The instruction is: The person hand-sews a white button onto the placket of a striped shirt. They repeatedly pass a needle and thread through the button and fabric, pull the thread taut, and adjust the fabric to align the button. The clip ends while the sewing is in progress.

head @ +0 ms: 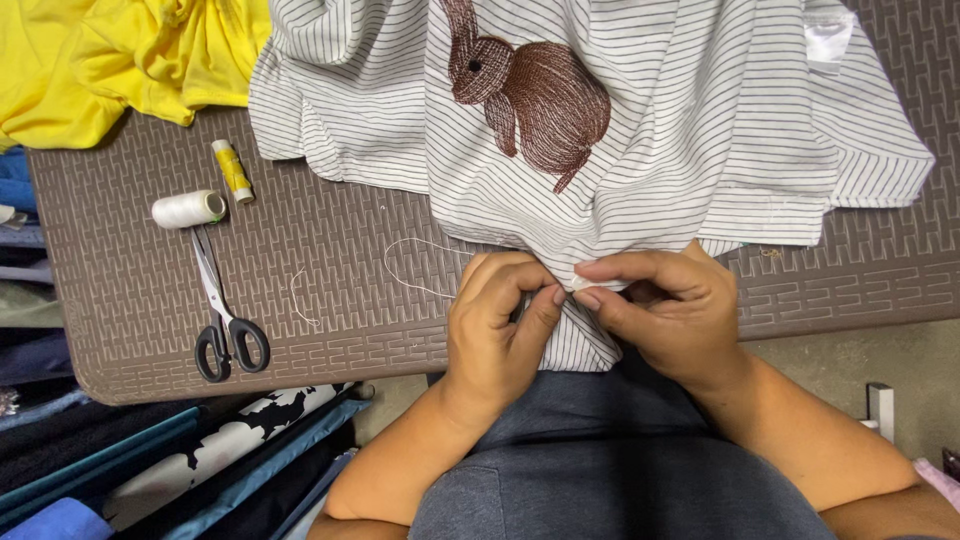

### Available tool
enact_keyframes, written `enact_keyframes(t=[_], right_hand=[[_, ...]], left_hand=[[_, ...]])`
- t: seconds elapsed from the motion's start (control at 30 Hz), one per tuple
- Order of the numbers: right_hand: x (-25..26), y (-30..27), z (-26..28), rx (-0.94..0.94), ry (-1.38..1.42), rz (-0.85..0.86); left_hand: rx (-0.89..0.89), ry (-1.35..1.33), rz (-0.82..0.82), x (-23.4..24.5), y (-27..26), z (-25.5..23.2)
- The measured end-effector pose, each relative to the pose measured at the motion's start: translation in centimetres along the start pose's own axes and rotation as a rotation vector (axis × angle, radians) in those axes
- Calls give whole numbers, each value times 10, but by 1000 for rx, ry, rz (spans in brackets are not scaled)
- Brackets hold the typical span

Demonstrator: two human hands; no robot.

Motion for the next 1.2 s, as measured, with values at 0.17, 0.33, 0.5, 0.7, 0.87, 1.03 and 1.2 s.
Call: enact_keyframes(t=[0.17, 0.33, 0.5, 0.7, 0.87, 1.03, 1.2], right_hand=[[-4, -4, 6, 83, -128, -5], [-1, -4, -3, -4, -116, -68], [-4, -2, -1, 17, -46, -39], [-4, -2, 12, 104, -164, -70], [-8, 4, 12, 101, -97, 24], [-6, 2, 11, 99, -157, 17], [-7, 4, 7, 108, -53, 47]], left_hand=[[-39, -22, -1, 3, 4, -10], [-97, 70, -71, 29, 11, -30], [-151, 252, -26, 35, 14, -56], [-123, 269, 37, 26, 19, -51], [-170, 252, 82, 28, 20, -48], [-232, 207, 150, 26, 20, -46], [-263, 195, 172, 25, 25, -49]])
Point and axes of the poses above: each hand's wrist, its own y-axis towards the middle knuckle, its own x-axis out of the back of the hand, z = x × y, the point moved 9 cm from there along y, towards the middle knuckle, and after that the axes turned 11 degrees about z, right-handed, at the moved point
